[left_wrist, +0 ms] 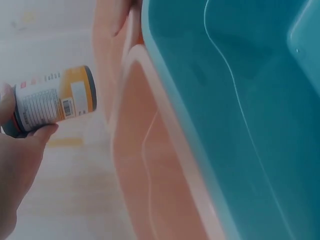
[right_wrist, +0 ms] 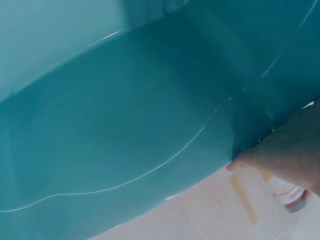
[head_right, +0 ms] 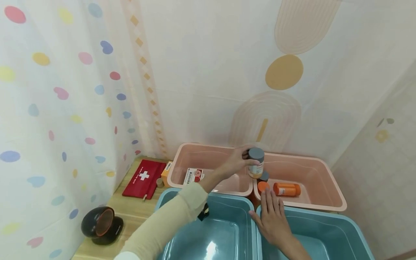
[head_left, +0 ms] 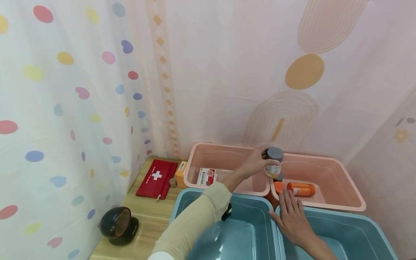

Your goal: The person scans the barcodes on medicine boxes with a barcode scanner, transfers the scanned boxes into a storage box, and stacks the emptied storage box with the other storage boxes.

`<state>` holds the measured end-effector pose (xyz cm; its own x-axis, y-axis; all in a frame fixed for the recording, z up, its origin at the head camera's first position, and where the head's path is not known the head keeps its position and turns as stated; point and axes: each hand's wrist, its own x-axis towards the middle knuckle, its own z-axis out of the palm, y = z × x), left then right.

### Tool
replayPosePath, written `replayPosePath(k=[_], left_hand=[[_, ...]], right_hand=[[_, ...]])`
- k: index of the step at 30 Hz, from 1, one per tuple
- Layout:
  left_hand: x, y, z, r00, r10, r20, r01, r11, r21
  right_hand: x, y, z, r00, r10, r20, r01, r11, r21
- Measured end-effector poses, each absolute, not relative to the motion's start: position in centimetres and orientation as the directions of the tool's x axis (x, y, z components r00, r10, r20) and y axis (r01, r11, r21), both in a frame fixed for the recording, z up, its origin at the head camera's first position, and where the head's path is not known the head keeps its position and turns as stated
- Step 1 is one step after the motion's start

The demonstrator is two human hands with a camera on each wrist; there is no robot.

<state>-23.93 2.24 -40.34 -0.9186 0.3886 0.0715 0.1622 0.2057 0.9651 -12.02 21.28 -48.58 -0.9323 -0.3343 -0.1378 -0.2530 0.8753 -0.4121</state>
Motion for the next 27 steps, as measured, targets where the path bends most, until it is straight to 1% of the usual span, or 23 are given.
replayPosePath(k=[3,8,12,16,19,23,27], left_hand=[[-24.4,4.4,-40.9,-0.93,0.362,0.061,0.148,0.218,0.965],[-24.3,7.9,-41.5,-0.956,0.285,0.068,0.144,0.256,0.956],[-24.1,10.3,-42.1,-0.96,0.274,0.058,0.124,0.23,0.965],[-24.1,11.9,-42.7,-0.96,0.278,0.02,0.107,0.303,0.947],[-24.1,12.7,-42.9,-0.96,0.279,0.011,0.124,0.392,0.911],[-24.1,13.6,-43.0,-0.962,0.274,0.006,0.134,0.453,0.881],[-23.8,14.4,-43.1,-0.97,0.24,-0.043,0.092,0.525,0.846]], right_hand=[[-12.1,21.5,-48.6,-0.93,-0.343,-0.132,-0.262,0.869,-0.419],[-12.1,21.9,-48.7,-0.935,-0.337,-0.111,-0.265,0.871,-0.414],[-12.0,22.0,-48.7,-0.936,-0.335,-0.112,-0.266,0.878,-0.397],[-12.0,21.9,-48.6,-0.932,-0.338,-0.131,-0.267,0.884,-0.383],[-12.0,21.7,-48.7,-0.928,-0.346,-0.14,-0.274,0.886,-0.374],[-11.8,21.6,-48.9,-0.922,-0.362,-0.137,-0.29,0.881,-0.372],[-11.7,21.5,-49.2,-0.917,-0.376,-0.129,-0.31,0.879,-0.361]])
